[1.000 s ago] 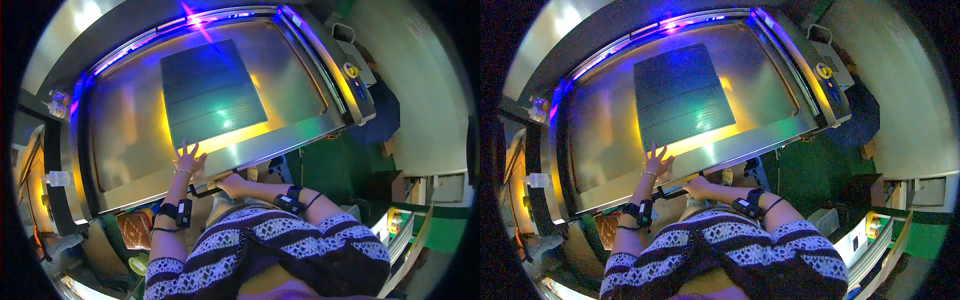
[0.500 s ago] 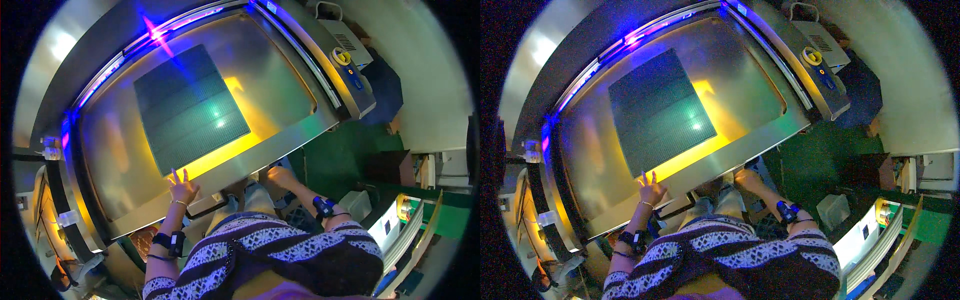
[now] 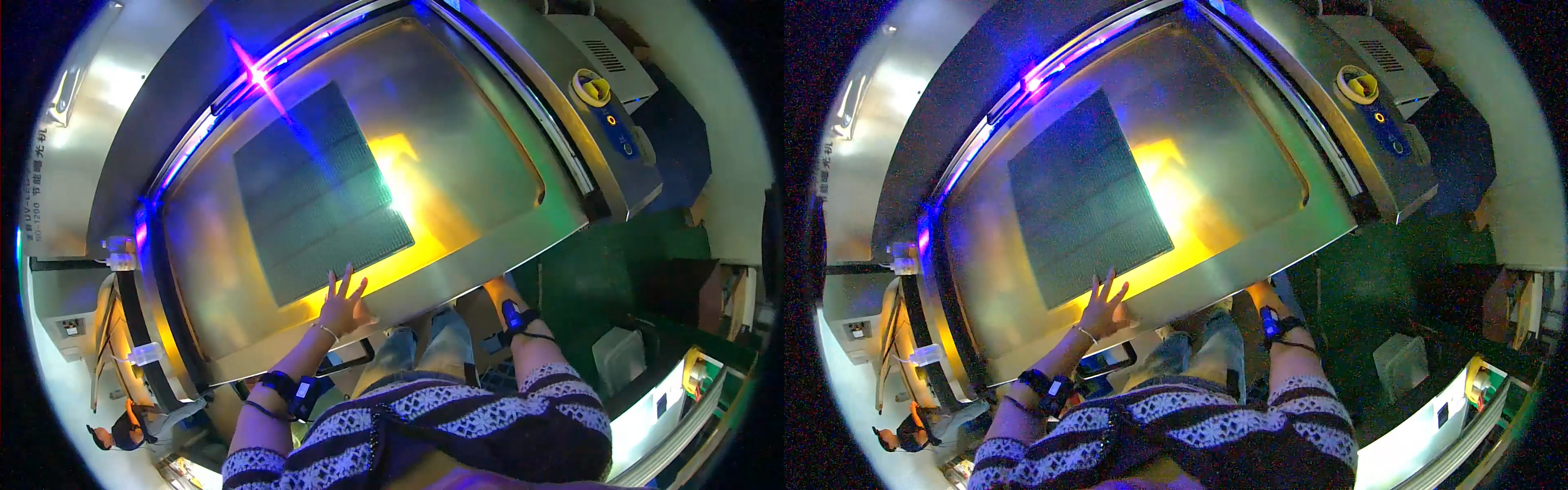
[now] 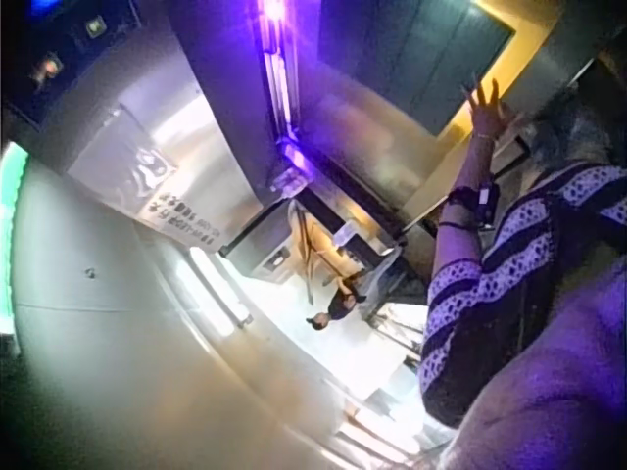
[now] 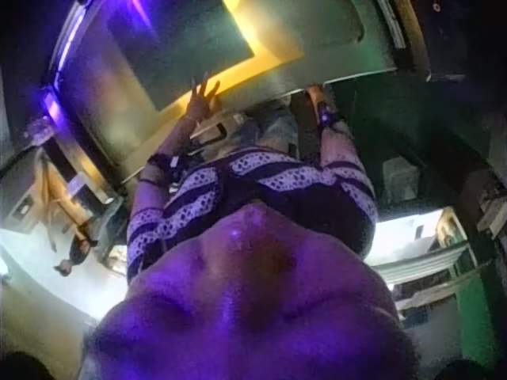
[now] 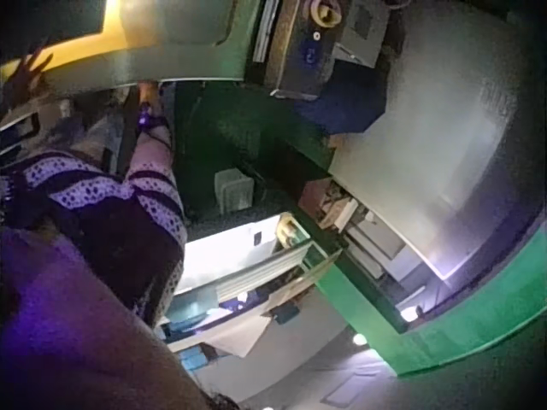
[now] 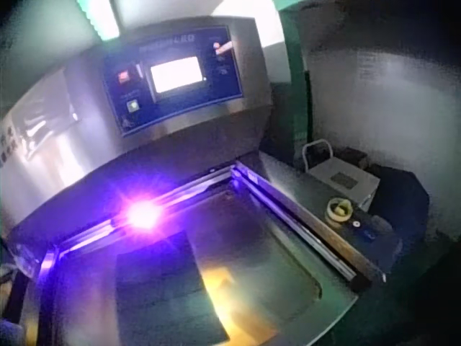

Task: Operating a UV LED exposure machine to process sheets, including using a squeegee to smooth the workpiece and managing the mechanical lid and cycle.

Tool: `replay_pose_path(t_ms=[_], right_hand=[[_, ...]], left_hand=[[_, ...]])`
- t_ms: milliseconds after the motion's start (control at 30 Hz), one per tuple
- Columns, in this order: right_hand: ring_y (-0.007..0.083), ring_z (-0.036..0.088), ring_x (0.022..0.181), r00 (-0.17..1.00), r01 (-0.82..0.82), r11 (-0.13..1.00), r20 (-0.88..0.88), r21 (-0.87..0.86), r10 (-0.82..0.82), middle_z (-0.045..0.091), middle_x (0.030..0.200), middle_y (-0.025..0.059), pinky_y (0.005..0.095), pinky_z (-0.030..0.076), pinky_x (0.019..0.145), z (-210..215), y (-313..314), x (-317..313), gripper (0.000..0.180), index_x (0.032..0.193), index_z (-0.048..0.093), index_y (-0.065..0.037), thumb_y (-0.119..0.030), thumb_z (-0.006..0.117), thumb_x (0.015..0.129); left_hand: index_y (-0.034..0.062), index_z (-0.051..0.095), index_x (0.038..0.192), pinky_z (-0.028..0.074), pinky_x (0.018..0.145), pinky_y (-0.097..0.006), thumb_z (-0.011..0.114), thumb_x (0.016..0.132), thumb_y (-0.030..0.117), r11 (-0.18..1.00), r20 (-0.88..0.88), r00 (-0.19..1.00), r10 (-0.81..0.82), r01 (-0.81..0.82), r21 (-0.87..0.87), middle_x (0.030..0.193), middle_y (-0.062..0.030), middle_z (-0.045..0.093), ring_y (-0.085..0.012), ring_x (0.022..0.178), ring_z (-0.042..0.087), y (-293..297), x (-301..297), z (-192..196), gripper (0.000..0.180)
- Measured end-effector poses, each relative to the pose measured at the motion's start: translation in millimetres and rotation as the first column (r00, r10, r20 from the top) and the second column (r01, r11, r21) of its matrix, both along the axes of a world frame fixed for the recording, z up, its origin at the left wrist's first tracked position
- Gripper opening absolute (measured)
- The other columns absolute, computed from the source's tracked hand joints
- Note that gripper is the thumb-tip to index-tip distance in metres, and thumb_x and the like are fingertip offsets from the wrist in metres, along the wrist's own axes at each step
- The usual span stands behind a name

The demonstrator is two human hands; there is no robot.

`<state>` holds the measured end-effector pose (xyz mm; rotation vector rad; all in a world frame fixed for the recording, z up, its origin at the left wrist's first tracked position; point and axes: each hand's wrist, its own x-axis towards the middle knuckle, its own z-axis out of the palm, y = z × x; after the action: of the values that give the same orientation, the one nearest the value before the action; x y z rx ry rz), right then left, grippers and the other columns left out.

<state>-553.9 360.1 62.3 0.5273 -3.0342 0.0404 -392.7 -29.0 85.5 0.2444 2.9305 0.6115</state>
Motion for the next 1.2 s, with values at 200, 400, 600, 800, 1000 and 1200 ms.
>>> replay_pose_path(t_ms=[200,400,600,800,1000,1200], right_hand=[[0.0381,0.030,0.124,0.991,0.124,0.991,-0.046,-0.059,-0.127,0.038,0.130,0.0195,0.0514,0.023,0.101,41.8,-21.6,75.4,0.064,0.124,0.044,-0.009,-0.034,0.064,0.069],[0.0438,0.008,0.130,0.906,0.165,0.910,0.306,0.381,-0.292,0.016,0.142,0.0213,0.0585,0.003,0.103,35.4,-7.5,134.1,0.074,0.134,0.030,-0.007,-0.043,0.056,0.075],[0.0300,0.041,0.118,0.998,-0.022,0.965,0.068,0.261,0.004,0.049,0.122,0.0134,0.0506,0.028,0.097,-55.5,8.6,113.0,0.042,0.116,0.052,-0.011,-0.028,0.051,0.078],[0.0336,0.060,0.086,0.889,0.304,0.952,0.348,0.037,-0.298,0.065,0.089,0.0136,0.0397,0.046,0.075,17.6,12.5,100.9,0.029,0.098,0.062,-0.006,-0.013,0.057,0.070],[0.0221,0.062,0.075,0.597,0.761,0.433,0.783,-0.483,-0.175,0.065,0.084,0.0100,0.0326,0.047,0.065,-10.6,69.9,145.2,0.035,0.099,0.059,-0.002,-0.007,0.063,0.065],[0.0263,0.055,0.097,0.308,0.945,-0.094,0.950,-0.312,-0.057,0.059,0.104,0.0112,0.0380,0.043,0.082,85.2,57.1,228.2,0.055,0.117,0.050,-0.006,-0.004,0.065,0.064]], left_hand=[[0.0266,0.026,0.138,0.031,0.096,-0.058,0.070,0.059,0.056,0.999,0.254,0.967,-0.016,0.007,0.034,0.147,-0.0121,0.004,-0.0541,0.127,0.005,6.3,24.0,13.1,0.095],[0.0293,0.024,0.138,0.033,0.093,-0.061,0.070,0.059,0.056,0.996,0.154,0.987,-0.050,0.038,0.075,0.147,-0.0108,0.002,-0.0525,0.128,0.004,13.5,46.7,-18.5,0.095],[0.0301,0.023,0.138,0.033,0.091,-0.063,0.065,0.059,0.064,0.992,0.164,0.981,-0.104,0.091,0.086,0.147,-0.0104,0.002,-0.0523,0.128,0.005,24.7,36.5,-33.4,0.096],[0.0321,0.019,0.139,0.033,0.092,-0.062,0.061,0.069,0.055,0.995,0.295,0.953,-0.073,0.090,-0.046,0.147,-0.0079,0.001,-0.0500,0.129,0.008,21.3,-0.4,-23.9,0.085],[0.0218,0.028,0.136,0.036,0.095,-0.052,0.056,0.076,0.051,0.988,0.285,0.949,-0.133,0.149,-0.035,0.147,-0.0061,0.010,-0.0391,0.131,0.016,-0.3,-72.3,14.0,0.073],[0.0037,0.037,0.130,0.036,0.097,-0.039,0.053,0.082,0.046,0.956,0.085,0.953,0.290,-0.292,0.014,0.136,-0.0135,0.036,-0.0293,0.123,0.039,-104.3,-49.3,-28.7,0.066]])
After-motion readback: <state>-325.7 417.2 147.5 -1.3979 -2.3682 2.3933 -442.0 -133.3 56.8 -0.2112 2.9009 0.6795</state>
